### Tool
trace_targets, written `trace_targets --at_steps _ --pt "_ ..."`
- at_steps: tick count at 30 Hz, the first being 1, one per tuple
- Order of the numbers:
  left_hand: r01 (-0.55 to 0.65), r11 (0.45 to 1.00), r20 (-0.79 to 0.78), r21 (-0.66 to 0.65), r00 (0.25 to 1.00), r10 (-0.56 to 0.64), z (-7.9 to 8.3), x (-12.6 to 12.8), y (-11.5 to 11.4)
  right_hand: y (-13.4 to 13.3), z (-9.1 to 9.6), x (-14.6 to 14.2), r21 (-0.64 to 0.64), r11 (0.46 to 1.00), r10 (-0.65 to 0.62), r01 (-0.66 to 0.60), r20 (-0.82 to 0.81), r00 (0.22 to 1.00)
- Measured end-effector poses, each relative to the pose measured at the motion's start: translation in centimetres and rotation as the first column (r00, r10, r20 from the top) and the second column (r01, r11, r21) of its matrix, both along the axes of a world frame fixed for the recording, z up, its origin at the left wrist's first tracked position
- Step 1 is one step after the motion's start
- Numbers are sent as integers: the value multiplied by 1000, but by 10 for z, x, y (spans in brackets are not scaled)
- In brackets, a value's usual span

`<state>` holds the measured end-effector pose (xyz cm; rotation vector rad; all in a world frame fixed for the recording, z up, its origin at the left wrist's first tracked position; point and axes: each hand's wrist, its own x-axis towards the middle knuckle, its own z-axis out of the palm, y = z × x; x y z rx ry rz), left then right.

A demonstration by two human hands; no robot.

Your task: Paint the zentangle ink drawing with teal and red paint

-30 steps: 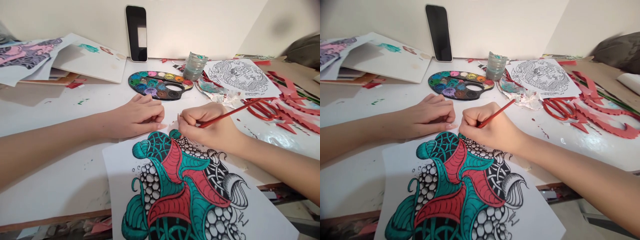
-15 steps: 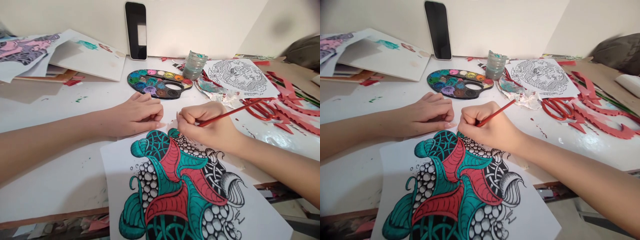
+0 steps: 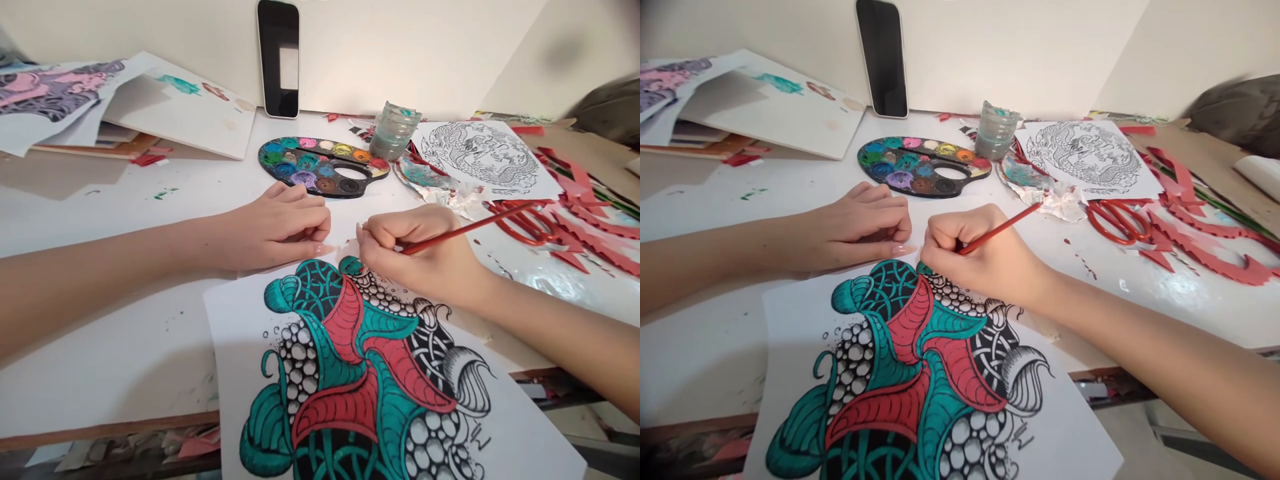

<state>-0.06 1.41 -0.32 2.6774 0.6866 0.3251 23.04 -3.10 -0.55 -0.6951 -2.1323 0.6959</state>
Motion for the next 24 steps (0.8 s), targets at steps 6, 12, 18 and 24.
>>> trace_targets --at_steps 6,12,18,24 --pt "7 1000 2 0 1000 -7 -1 -1 1 -1 0 1 13 1000 14 -14 13 1000" --pt "12 1000 20 9 1000 -12 -3 -1 1 -1 -1 1 13 999 35 -35 14 999" --pt "19 1000 36 20 999 -20 -4 -2 2 -1 1 1 4 999 32 -32 19 999" --pt "8 1000 10 3 1000 -8 -2 0 1 -1 1 1 1 1000 23 -23 10 1000"
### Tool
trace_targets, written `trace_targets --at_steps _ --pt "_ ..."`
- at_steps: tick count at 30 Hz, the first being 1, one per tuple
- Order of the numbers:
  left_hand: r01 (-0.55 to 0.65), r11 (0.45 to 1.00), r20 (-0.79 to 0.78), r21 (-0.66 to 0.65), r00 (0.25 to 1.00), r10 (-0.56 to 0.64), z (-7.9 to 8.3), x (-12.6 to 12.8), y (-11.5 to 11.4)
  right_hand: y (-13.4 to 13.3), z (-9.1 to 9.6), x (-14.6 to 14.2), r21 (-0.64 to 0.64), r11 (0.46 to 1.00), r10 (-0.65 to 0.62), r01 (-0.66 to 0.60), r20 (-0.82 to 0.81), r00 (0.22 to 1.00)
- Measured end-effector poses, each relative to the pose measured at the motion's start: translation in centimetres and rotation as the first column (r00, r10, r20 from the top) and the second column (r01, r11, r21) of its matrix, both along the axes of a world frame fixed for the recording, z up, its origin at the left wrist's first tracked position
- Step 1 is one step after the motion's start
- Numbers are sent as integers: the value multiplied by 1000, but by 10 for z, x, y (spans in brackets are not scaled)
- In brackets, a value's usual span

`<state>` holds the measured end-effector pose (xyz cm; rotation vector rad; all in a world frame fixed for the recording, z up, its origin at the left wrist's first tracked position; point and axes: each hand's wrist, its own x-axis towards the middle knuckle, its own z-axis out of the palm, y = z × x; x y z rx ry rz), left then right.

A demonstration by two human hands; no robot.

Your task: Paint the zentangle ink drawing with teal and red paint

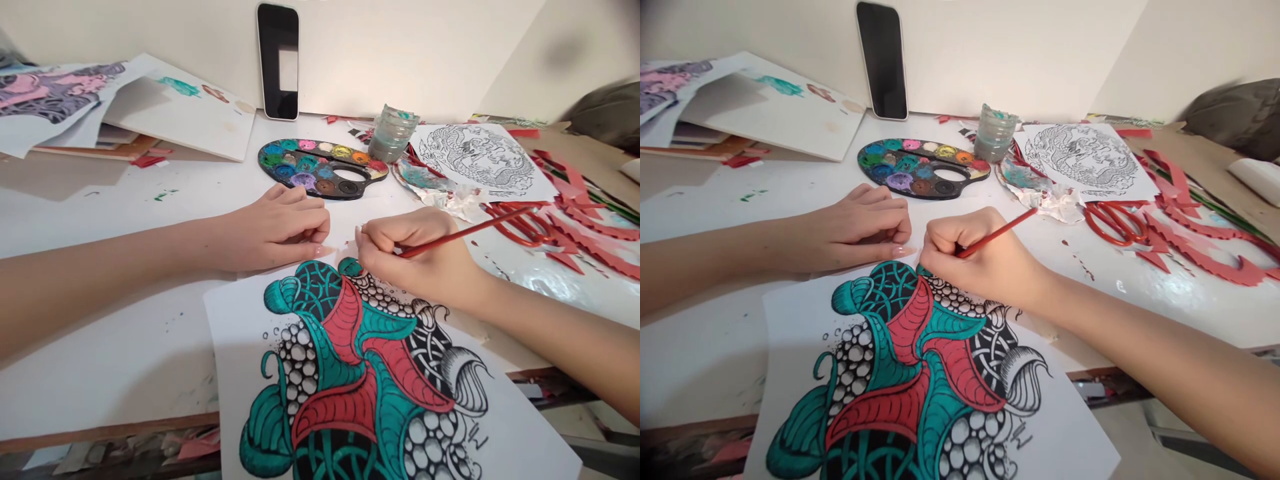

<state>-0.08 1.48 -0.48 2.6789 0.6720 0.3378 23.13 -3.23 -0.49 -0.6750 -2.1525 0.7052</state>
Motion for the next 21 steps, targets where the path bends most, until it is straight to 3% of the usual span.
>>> trace_targets --at_steps 21 --pt "-15 1000 -4 -19 1000 15 4 1 -2 1 -2 1 3 1000 -6 6 -7 1000"
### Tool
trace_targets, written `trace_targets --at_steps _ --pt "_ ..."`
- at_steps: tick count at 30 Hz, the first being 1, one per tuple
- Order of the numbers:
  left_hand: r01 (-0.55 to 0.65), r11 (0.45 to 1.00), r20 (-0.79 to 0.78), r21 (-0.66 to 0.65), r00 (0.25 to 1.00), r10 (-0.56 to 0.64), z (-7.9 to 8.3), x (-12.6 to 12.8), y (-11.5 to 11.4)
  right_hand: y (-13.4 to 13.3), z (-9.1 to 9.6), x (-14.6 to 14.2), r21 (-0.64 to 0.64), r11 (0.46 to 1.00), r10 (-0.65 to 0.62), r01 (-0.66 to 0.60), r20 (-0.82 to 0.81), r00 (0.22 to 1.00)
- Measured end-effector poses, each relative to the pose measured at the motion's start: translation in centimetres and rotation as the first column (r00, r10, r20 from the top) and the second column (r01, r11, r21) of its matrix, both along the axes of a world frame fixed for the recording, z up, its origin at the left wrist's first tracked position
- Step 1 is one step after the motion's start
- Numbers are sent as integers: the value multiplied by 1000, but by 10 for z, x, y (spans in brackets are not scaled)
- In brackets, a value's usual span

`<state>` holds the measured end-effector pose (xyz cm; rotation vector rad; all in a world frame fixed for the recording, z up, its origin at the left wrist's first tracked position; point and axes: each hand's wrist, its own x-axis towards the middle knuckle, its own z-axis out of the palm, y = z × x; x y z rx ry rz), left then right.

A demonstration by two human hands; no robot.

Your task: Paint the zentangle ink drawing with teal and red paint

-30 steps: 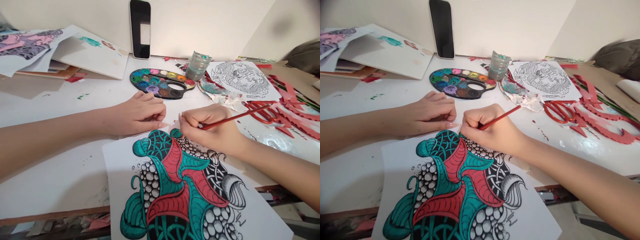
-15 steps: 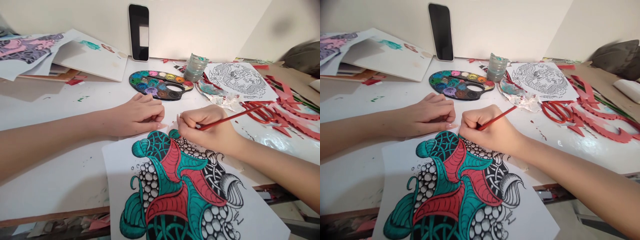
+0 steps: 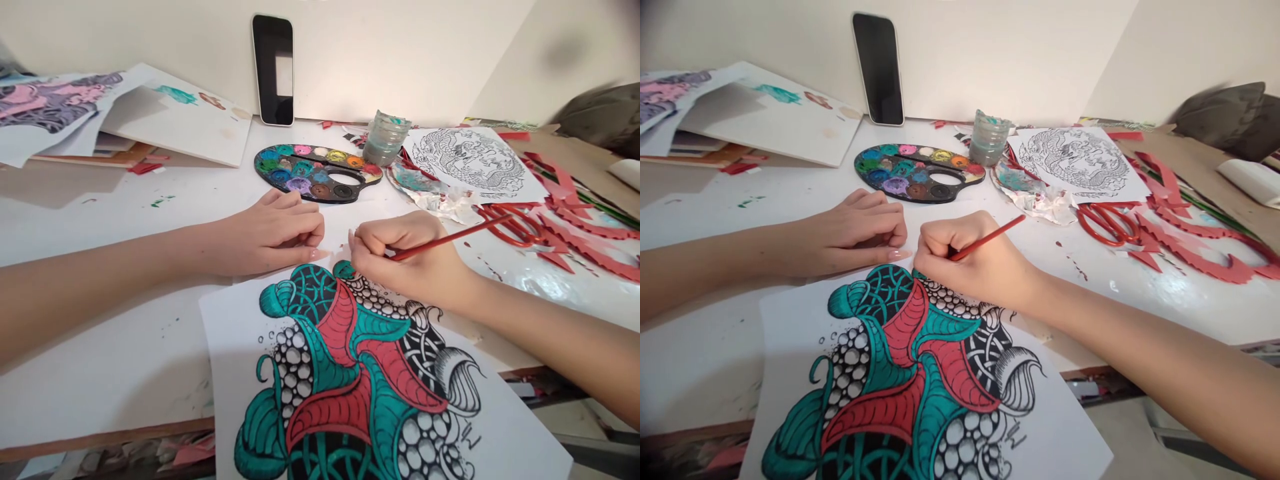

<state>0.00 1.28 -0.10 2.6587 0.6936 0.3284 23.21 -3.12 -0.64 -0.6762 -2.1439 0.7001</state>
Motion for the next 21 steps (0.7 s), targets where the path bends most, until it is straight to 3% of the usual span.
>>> trace_targets --at_steps 9,13,17,21 --pt "11 1000 4 4 1000 -11 -1 0 1 -2 2 -1 -117 989 -92 85 -49 995" --pt "2 1000 6 5 1000 -2 -1 -1 1 2 4 -1 -237 962 -166 133 -125 978" --pt "-3 1000 -13 -20 1000 2 -1 -3 0 7 4 0 -350 934 -165 78 -229 959" --pt "12 997 11 -74 1000 -11 2 -4 -1 10 3 0 -490 869 -229 62 -288 930"
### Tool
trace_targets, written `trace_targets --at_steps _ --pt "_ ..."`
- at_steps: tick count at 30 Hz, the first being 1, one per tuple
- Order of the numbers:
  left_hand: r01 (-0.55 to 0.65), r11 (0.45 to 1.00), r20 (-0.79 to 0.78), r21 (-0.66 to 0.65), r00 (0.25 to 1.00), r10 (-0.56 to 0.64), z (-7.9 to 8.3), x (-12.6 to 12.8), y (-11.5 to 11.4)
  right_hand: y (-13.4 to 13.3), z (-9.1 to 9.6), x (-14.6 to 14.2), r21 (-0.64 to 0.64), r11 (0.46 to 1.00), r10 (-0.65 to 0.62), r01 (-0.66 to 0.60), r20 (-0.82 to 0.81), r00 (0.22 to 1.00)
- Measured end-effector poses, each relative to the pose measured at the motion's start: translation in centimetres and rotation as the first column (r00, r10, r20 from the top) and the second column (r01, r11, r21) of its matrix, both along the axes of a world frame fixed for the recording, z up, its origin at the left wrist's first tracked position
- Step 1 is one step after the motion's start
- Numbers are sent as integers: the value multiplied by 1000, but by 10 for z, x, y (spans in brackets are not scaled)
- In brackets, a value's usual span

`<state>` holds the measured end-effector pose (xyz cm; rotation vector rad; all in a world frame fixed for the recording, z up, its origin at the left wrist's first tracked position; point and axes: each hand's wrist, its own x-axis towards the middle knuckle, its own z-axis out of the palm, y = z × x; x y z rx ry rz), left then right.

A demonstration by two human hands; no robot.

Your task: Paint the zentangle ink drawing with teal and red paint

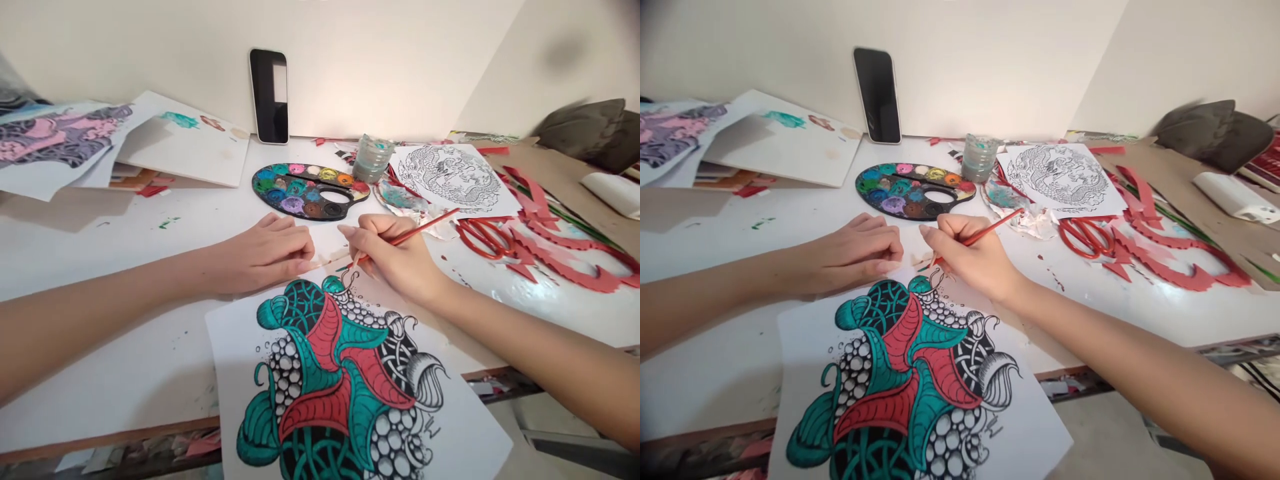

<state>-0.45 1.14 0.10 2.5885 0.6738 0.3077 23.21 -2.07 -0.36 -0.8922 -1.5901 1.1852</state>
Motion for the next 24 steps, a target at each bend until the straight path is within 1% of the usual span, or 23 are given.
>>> trace_targets --at_steps 3,6,10,14,16,19,20,22,23,24 --pt "-19 999 -26 -46 1000 18 2 0 -1 2 0 0 -110 994 -10 3 -68 998" --pt "-7 997 -20 -81 1000 5 4 0 -2 4 0 1 -186 983 -12 -11 -124 992" --pt "67 995 -28 -69 997 -70 5 -1 -3 5 -1 1 -227 974 -19 -16 -153 988" --pt "72 993 -27 -91 997 -75 6 -2 -3 4 -2 1 -239 969 8 -55 -194 981" --pt "55 994 -21 -96 998 -57 6 -1 -3 3 -3 3 -199 980 -14 -27 -201 980" --pt "33 994 -20 -106 999 -36 7 -1 -2 4 -4 9 -59 995 -94 86 -144 985" --pt "31 993 -22 -117 999 -34 8 -1 -1 5 -4 11 4 995 -102 103 -89 991" --pt "28 990 -22 -139 999 -31 9 0 -1 9 -2 16 141 987 -89 73 107 990" --pt "28 988 -22 -151 999 -32 9 0 -1 10 0 18 207 977 -90 41 231 969" --pt "29 986 -22 -162 999 -33 9 -1 -1 12 1 19 266 964 -106 9 350 931"
